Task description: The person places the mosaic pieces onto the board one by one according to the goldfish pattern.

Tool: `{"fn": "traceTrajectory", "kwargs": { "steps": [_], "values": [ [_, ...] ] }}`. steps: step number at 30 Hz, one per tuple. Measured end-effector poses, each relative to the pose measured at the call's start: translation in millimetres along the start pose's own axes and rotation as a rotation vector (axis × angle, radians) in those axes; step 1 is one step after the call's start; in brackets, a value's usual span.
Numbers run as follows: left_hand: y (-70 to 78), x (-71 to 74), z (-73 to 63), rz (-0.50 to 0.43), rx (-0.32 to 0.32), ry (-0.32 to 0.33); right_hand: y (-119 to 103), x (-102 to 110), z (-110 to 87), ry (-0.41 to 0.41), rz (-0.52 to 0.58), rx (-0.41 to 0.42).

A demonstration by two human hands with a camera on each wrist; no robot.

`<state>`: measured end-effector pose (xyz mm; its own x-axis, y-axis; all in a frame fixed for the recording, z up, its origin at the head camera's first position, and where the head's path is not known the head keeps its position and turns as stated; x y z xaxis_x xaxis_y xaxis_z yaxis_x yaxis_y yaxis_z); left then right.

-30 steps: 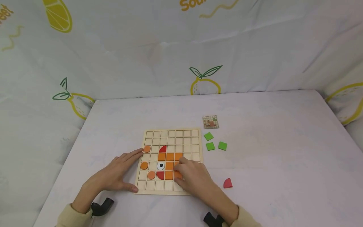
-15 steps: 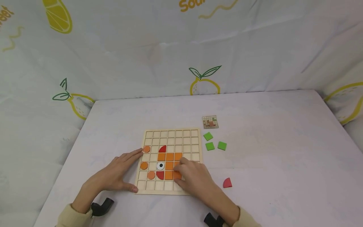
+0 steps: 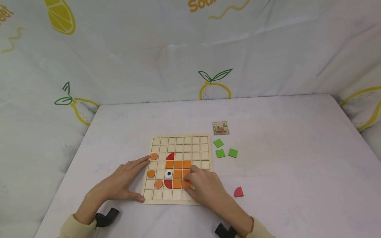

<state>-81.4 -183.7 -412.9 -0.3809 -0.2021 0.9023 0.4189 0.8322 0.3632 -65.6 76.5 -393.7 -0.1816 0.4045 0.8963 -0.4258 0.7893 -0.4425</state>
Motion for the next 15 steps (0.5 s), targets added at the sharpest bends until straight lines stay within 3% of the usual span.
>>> {"fn": "traceTrajectory", "kwargs": {
  "steps": [9,15],
  "values": [
    [0.7,0.5,-0.3,-0.011,-0.002,-0.002,26,24,-16.3,-0.013,-0.008,-0.070],
    [0.0,0.6,-0.4,-0.007,-0.002,-0.002,51,38,-35.5,0.002,-0.046,-0.052]
  ]
}}
Point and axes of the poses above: each hand's wrist, its own z-axis towards the middle knuckle, its own x-axis out of the back of the hand, y = z × x, the point moved 5 cm from there along z, towards the middle knuckle, and after that the axes turned 1 degree about -x, right-handed, at the moved point
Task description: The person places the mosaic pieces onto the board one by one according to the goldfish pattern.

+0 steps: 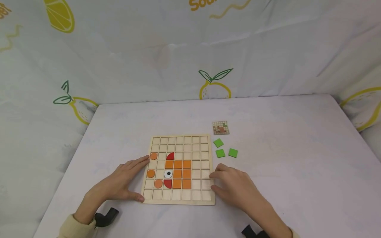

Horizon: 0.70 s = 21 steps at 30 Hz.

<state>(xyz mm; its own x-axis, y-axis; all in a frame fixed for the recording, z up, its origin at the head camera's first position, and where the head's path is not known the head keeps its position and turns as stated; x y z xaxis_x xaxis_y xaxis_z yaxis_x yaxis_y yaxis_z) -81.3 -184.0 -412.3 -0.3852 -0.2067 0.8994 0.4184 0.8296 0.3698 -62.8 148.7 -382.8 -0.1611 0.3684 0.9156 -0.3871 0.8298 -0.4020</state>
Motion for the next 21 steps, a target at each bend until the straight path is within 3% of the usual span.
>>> {"fn": "traceTrajectory", "kwargs": {
  "steps": [9,21],
  "values": [
    [-0.8,-0.7,0.2,-0.001,-0.001,-0.004,34,11,-23.7,-0.078,-0.033,-0.003],
    [0.3,-0.3,0.5,0.008,-0.007,0.001,57,1,-40.2,-0.223,0.009,-0.033]
  ]
}}
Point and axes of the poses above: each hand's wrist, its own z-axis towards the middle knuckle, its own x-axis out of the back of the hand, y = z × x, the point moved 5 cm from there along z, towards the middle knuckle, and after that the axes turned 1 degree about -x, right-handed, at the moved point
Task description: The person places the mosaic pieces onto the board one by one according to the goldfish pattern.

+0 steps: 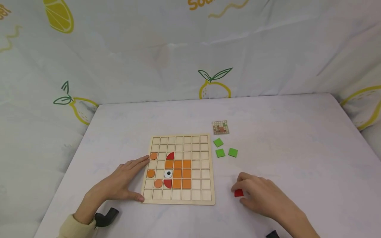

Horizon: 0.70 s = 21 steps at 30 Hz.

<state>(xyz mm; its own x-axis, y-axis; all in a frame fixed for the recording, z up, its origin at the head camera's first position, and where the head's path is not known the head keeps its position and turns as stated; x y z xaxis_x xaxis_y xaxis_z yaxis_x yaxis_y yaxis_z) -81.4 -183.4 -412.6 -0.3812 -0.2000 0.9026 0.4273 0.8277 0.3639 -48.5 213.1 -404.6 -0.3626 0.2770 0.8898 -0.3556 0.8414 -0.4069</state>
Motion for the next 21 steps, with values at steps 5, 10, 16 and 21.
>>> {"fn": "traceTrajectory", "kwargs": {
  "steps": [5,10,16,21],
  "values": [
    [0.0,0.2,-0.3,0.005,-0.002,0.003,3,-2,-0.2,0.004,0.008,0.021],
    [0.2,0.4,-0.3,0.003,0.000,0.002,0,-3,1.3,0.024,0.025,0.035],
    [0.3,0.5,-0.5,0.002,0.005,0.001,-6,-7,7.4,0.060,0.024,-0.033],
    [0.7,1.0,-0.8,0.003,0.004,0.004,-11,-10,10.8,0.118,-0.010,-0.122]
  ]
}}
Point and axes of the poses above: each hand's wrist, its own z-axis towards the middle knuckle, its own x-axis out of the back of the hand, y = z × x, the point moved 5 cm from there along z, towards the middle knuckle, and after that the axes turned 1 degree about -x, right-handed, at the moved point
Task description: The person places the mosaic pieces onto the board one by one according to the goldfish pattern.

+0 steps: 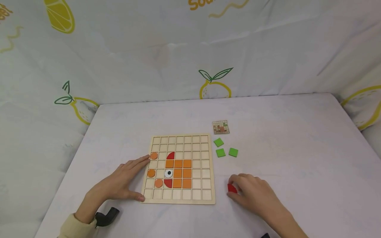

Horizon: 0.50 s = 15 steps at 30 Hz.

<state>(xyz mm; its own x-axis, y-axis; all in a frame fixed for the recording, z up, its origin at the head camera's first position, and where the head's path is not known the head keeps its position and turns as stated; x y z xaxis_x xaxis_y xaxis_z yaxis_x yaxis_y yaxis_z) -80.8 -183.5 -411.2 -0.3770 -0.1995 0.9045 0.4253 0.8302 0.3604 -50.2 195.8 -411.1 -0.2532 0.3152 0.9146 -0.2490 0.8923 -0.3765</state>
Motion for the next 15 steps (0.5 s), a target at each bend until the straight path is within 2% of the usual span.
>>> {"fn": "traceTrajectory", "kwargs": {
  "steps": [4,7,11,15],
  "values": [
    [-0.4,-0.5,0.0,-0.008,0.005,-0.005,-2.2,-0.2,-0.6,0.042,-0.034,-0.026],
    [-0.1,-0.3,-0.1,-0.007,0.002,-0.004,-4.1,2.2,-1.9,0.039,-0.041,0.055],
    [0.6,0.5,-0.2,0.001,-0.007,0.002,-3.2,3.0,-3.1,-0.050,-0.021,0.183],
    [0.8,0.5,-0.2,0.003,-0.007,0.002,-2.4,3.8,-2.5,-0.095,0.006,0.255]
  ]
}}
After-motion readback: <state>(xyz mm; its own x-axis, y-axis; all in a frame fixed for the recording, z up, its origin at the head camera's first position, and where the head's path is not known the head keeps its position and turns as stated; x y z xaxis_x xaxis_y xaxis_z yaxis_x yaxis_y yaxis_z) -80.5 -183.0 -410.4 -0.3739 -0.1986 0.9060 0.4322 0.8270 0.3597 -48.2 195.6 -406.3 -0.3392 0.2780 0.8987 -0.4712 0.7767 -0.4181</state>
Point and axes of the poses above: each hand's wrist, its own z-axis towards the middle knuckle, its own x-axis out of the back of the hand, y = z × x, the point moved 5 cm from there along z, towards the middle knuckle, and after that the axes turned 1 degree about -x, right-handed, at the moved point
